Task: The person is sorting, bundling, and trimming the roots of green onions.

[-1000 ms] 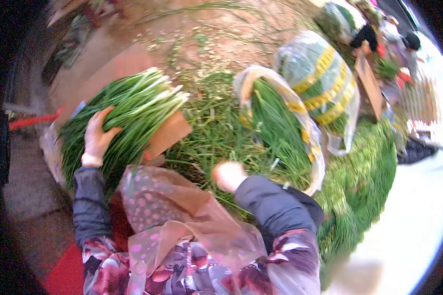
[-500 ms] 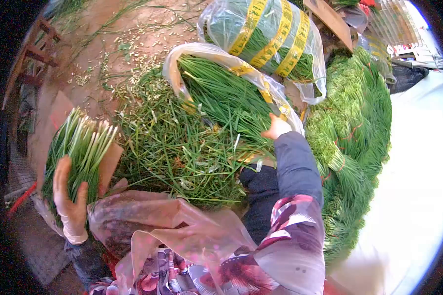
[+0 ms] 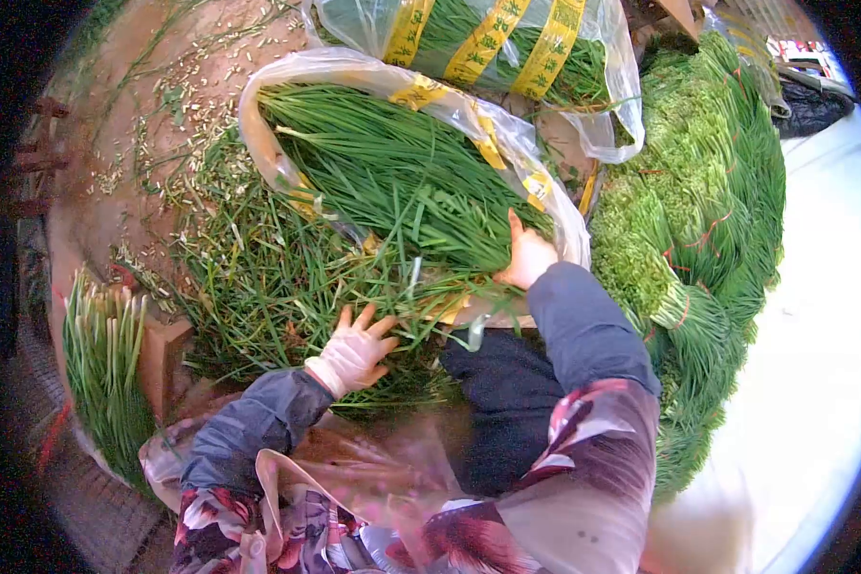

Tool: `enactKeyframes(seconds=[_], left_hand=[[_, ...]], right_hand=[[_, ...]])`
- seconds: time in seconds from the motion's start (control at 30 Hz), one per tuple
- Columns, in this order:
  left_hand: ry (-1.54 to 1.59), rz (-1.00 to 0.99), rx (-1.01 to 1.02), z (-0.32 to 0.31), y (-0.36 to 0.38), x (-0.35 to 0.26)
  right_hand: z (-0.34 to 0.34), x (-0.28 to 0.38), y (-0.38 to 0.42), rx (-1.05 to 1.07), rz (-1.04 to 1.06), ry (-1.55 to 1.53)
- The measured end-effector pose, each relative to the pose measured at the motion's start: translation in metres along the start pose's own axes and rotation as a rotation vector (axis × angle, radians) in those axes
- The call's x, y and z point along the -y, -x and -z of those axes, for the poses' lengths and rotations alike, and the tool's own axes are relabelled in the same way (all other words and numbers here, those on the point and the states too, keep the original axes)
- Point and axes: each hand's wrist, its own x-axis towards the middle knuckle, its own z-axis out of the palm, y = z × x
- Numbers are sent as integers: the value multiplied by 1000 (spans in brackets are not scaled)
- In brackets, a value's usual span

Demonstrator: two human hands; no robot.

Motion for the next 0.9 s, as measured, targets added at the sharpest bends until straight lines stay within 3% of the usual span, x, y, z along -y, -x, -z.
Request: enactKeyframes(seconds=[0.07, 0.13, 0.2, 0.33, 0.37, 0.47, 0.5, 0.57, 0.6, 0.67, 0.73, 0.83, 0.9], left_hand=[[-26, 8, 11, -23, 11, 14], [-2, 29, 36, -17, 13, 12], [127, 61, 185, -13, 14, 9], [248, 99, 203, 1, 20, 3], [255, 125, 141, 12, 21, -2], [91, 114, -472, 66, 27, -25], [92, 111, -481, 69, 22, -24], [745, 37, -663, 69, 11, -22], [1277, 164, -524, 67, 5, -30], [1771, 204, -373, 70, -6, -39], [1990, 165, -309, 74, -13, -52], [2087, 85, -465, 75, -27, -75], [2208, -172, -479, 85, -37, -80]], right_hand=[[-8, 0, -7, -63, 23, 38], [-5, 3, -23, -50, -88, 30], [3, -1, -24, -100, -48, 30], [93, 8, 17, -192, 85, -202], [119, 8, 29, -164, 109, -371], [155, -16, 51, 83, 226, -1055], [156, -23, 58, 166, 190, -1202], [139, -26, 53, 173, 152, -1188], [131, -22, 53, 191, 112, -1186], [105, -8, 62, 141, 253, -1396], [101, -2, 73, 147, 317, -1489], [103, 22, 106, 186, 225, -1188], [114, 84, 161, 151, 397, -973]])
